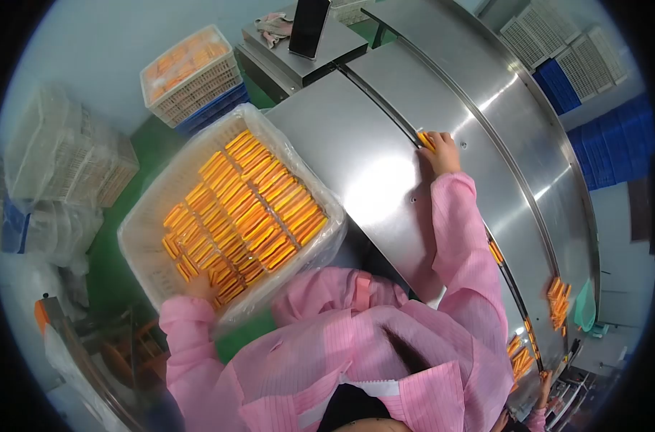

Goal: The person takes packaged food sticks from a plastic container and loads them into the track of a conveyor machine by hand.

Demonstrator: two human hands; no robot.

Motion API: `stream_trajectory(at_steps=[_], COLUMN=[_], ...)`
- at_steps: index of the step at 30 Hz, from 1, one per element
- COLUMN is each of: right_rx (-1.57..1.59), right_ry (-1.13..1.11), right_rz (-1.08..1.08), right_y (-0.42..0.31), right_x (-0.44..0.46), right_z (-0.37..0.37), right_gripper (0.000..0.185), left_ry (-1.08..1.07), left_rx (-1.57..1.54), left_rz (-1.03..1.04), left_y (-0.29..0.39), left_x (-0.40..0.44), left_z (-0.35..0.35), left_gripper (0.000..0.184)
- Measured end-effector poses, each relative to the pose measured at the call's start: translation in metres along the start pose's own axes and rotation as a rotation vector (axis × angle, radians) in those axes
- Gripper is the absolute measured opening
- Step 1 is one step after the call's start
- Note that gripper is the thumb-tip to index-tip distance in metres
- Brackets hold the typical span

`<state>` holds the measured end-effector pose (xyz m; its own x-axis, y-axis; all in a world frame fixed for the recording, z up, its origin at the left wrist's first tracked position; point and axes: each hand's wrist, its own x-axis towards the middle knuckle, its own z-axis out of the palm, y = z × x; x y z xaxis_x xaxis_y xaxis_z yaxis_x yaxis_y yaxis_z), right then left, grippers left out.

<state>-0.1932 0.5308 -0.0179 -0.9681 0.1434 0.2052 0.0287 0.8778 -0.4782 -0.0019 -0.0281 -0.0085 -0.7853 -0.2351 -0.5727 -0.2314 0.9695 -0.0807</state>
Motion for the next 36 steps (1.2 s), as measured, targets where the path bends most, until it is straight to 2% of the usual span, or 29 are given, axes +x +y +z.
stream_trajectory(at_steps=[1, 2, 3, 4, 5, 8, 9, 10, 11, 12, 13, 14, 16, 18, 19, 20, 21, 22, 24, 26, 28, 29, 30, 31, 33, 36], right_rx=[0.023, 0.001, 0.011, -0.054, -0.115, 0.439, 0.654, 0.631, 0.704, 0.777, 0.78, 0.806, 0.813, 0.864, 0.933, 1.038, 1.035, 1.017, 0.87, 0.829, 0.68, 0.578, 0.373, 0.157, -0.111, 0.009], right_ry=[0.004, 0.017, 0.015, 0.155, 0.295, -0.079, -0.39, -0.324, -0.475, -0.716, -0.711, -0.675, -0.539, -0.428, -0.522, -0.422, -0.323, -0.232, -0.142, -0.159, -0.177, -0.184, -0.19, -0.105, 0.158, 0.22], right_rz=[-0.058, -0.077, -0.084, -0.186, -0.289, -0.528, -0.523, -0.758, -0.757, -0.615, -0.607, -0.555, -0.487, -0.259, 0.034, 0.14, 0.212, 0.288, 0.374, 0.463, 0.55, 0.579, 0.595, 0.581, 0.479, 0.616], right_y=[0.001, 0.0, -0.012, -0.035, -0.063, -0.174, -0.207, -0.227, -0.241, -0.255, -0.253, -0.251, -0.238, -0.199, -0.172, -0.148, -0.116, -0.085, -0.034, -0.006, 0.01, 0.014, 0.018, 0.007, 0.022, 0.074], right_x=[0.005, 0.01, 0.01, 0.008, 0.006, -0.049, -0.07, -0.089, -0.102, -0.106, -0.108, -0.11, -0.112, -0.103, -0.096, -0.088, -0.08, -0.071, -0.057, -0.045, -0.041, -0.04, -0.042, -0.051, -0.077, -0.134], right_z=[0.007, 0.012, 0.013, 0.011, 0.009, 0.006, 0.005, 0.011, 0.014, 0.008, 0.01, 0.016, 0.019, 0.0, -0.013, -0.036, -0.043, -0.047, -0.053, -0.052, -0.046, -0.043, -0.042, -0.053, -0.072, -0.109], right_gripper=[0.039, 0.04, 0.04, 0.04, 0.041, 0.042, 0.049, 0.055, 0.058, 0.049, 0.049, 0.044, 0.028, 0.031, 0.029, 0.03, 0.031, 0.031, 0.029, 0.026, 0.027, 0.029, 0.033, 0.038, 0.033, 0.026], left_ry=[0.106, 0.118, 0.21, 0.305, 0.299, 0.282, 0.256, 0.235, 0.225, 0.289, 0.355, 0.348, 0.112, 0.274, 0.39, 0.496, 0.352, 0.225, -0.012, 0.06, 0.494, 0.5, 0.19, -0.116, -0.157, -0.094], left_rx=[0.018, 0.015, -0.105, -0.226, -0.256, -0.257, -0.209, -0.158, -0.15, -0.151, -0.154, -0.149, -0.648, -0.832, -0.731, -0.35, -0.249, -0.152, -0.042, 0.042, 0.129, 0.128, 0.1, 0.077, 0.291, 0.307], left_rz=[-0.004, -0.011, 0.17, 0.349, 0.454, 0.711, 0.706, 0.715, 0.73, 0.79, 0.843, 0.84, 0.834, 0.599, 0.416, 0.325, 0.136, 0.013, -0.083, -0.144, -0.105, -0.08, -0.107, -0.131, -0.056, -0.038], left_y=[0.005, 0.007, 0.009, 0.012, 0.025, 0.062, 0.079, 0.095, 0.107, 0.117, 0.122, 0.123, 0.121, 0.07, 0.033, -0.009, -0.039, -0.038, -0.075, -0.114, -0.123, -0.131, -0.146, -0.152, -0.147, -0.088], left_x=[-0.004, -0.007, -0.008, -0.011, -0.019, -0.031, -0.037, -0.042, -0.044, -0.044, -0.045, -0.046, -0.052, -0.021, 0.0, 0.021, 0.038, 0.029, 0.031, 0.055, 0.059, 0.071, 0.091, 0.1, 0.097, 0.044], left_z=[-0.008, -0.015, -0.023, -0.033, -0.054, -0.099, -0.115, -0.128, -0.131, -0.132, -0.136, -0.142, -0.149, -0.13, -0.112, -0.09, -0.065, -0.055, -0.011, 0.057, 0.098, 0.11, 0.119, 0.125, 0.129, 0.081], left_gripper=[0.032, 0.032, 0.033, 0.034, 0.035, 0.039, 0.039, 0.04, 0.04, 0.04, 0.04, 0.04, 0.041, 0.04, 0.04, 0.037, 0.032, 0.036, 0.037, 0.041, 0.047, 0.047, 0.048, 0.051, 0.055, 0.058])
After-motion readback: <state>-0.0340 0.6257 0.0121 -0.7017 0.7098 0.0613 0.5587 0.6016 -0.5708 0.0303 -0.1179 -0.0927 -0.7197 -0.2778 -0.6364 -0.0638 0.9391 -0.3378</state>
